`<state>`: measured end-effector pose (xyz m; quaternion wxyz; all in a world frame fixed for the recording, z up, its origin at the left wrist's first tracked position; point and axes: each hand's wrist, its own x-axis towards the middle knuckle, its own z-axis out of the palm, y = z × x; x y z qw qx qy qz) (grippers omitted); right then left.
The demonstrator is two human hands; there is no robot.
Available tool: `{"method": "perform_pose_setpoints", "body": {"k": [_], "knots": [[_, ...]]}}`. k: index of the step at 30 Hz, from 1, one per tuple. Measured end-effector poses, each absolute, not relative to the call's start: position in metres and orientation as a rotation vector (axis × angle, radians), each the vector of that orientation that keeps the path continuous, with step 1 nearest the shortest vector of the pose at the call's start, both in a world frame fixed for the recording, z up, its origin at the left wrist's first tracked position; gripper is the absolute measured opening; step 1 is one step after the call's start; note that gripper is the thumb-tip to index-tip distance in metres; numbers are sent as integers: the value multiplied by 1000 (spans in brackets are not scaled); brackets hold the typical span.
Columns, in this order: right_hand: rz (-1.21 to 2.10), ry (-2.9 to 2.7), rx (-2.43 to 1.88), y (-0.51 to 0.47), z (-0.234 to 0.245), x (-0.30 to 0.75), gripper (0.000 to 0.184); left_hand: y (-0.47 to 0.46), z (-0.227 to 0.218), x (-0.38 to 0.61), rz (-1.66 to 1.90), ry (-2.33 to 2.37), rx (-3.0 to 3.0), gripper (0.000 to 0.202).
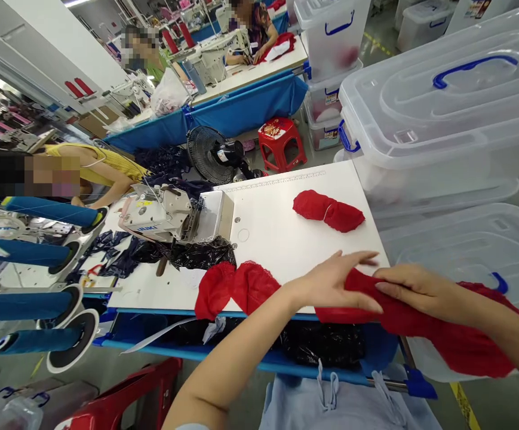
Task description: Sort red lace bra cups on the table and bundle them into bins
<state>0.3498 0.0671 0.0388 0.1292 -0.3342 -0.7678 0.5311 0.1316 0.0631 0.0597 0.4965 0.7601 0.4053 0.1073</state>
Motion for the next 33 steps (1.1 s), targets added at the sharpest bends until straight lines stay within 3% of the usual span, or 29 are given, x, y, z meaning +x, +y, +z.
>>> {"method": "perform_pose_setpoints", "body": {"k": [1, 3, 5, 10, 14, 16, 17, 22, 26, 33], "knots": [[1641, -2236, -918, 67, 38, 342, 35, 56, 66, 129, 226, 999, 1830, 65], [1795, -2223, -860, 69, 32, 331, 15, 46, 76, 119, 137, 1100, 1762, 44], [1788, -2176, -928, 71, 23, 325, 22, 39, 81, 102, 91, 1133, 1592, 21], [2077, -1783, -959, 71, 5, 310, 24, 18, 69, 63, 221, 1091, 1182, 24], [2375, -1546, -807, 63, 9, 291, 28, -4, 52, 65, 402, 1235, 1237, 34], [2410, -1532, -731, 63, 10, 284, 21, -10, 49, 70, 426, 1274, 1242, 27], [2392, -1543, -723, 63, 9, 281, 20, -11, 50, 71, 429, 1267, 1206, 22], [2186, -1576, -948, 63, -17, 281, 13, -9, 59, 56, 517, 1089, 635, 39], [2030, -1521, -1109, 48, -56, 284, 32, -2, 53, 47, 691, 1080, 331, 38], [1380, -1550, -1401, 39, -119, 299, 42, 27, 8, 44, 643, 1159, 697, 37]]}}
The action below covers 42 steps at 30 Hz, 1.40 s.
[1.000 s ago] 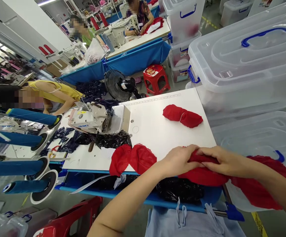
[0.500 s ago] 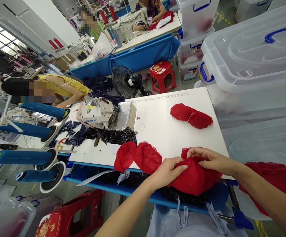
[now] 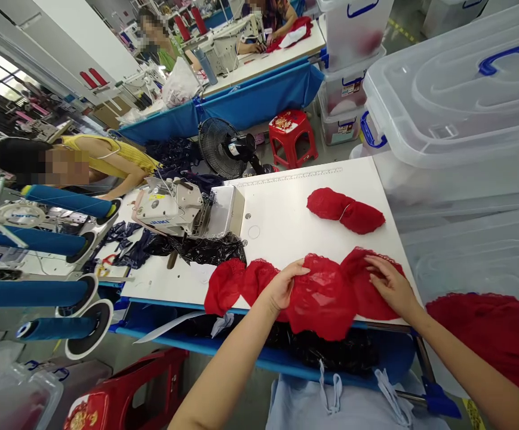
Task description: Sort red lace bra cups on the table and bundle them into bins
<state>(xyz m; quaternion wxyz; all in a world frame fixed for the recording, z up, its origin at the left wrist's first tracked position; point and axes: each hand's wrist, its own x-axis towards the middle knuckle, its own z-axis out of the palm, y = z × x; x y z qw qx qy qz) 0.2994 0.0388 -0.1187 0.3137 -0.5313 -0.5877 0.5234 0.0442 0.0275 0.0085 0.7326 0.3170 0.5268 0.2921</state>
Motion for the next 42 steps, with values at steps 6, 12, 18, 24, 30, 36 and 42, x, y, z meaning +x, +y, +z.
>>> {"method": "perform_pose_setpoints", "body": {"k": [6, 12, 18, 24, 30, 36, 42], "knots": [[982, -1749, -1408, 44, -123, 311, 35, 57, -17, 22, 303, 1648, 1160, 24], [696, -1855, -1342, 36, -108, 296, 26, 53, -21, 48, 213, 1967, 1569, 35], [577, -1920, -1365, 30, -116, 271, 24, 48, -42, 83, 80, 1832, 1767, 20], [525, -1957, -1247, 19, -129, 285, 19, 85, -54, 111, 107, 1608, 1803, 29], [437, -1928, -1217, 15, -135, 291, 18, 106, -55, 137, 45, 1195, 1797, 11], [415, -2050, -1348, 16, -129, 283, 31, 104, -48, 125, 29, 1555, 1834, 15], [451, -2211, -1476, 22, -120, 273, 41, 76, -47, 90, 9, 1765, 1987, 32]]}}
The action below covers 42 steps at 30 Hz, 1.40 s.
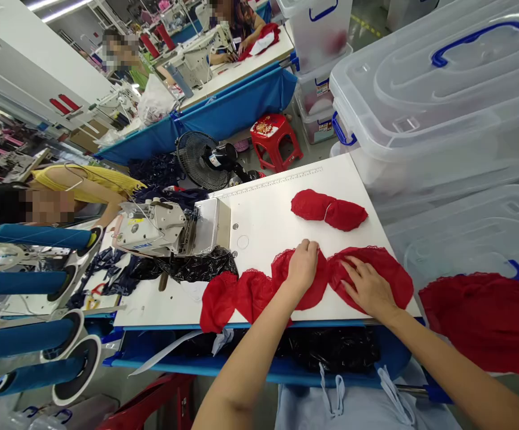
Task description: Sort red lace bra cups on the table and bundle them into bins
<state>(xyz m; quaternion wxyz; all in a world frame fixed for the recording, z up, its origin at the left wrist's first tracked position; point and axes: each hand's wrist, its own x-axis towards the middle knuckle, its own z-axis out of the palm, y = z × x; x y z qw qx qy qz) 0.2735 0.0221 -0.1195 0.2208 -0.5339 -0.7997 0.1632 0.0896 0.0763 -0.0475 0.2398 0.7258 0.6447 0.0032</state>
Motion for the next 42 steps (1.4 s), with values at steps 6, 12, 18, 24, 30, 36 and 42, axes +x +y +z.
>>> {"method": "perform_pose_setpoints", "body": {"k": [6, 12, 18, 24, 30, 36, 42], "knots": [[414, -2216, -1613, 30, -116, 271, 51, 39, -64, 58, 12, 1678, 2118, 38], [397, -2208, -1688, 35, -117, 265, 59, 32, -71, 45, 54, 1598, 2196, 46], [494, -2166, -1685, 36, -115, 264, 60, 38, -58, 55, 29, 1662, 2207, 35], [773, -2001, -1565, 41, -110, 250, 35, 76, -57, 69, -89, 1862, 2060, 28], [1138, -1697, -1412, 37, -103, 251, 32, 75, -29, 73, -229, 1405, 2043, 9], [1516, -1309, -1229, 8, -64, 297, 52, 55, 11, 117, 135, 1045, 1964, 17], [1797, -1015, -1018, -17, -15, 360, 74, 53, 38, 178, 270, 751, 1727, 15]]}}
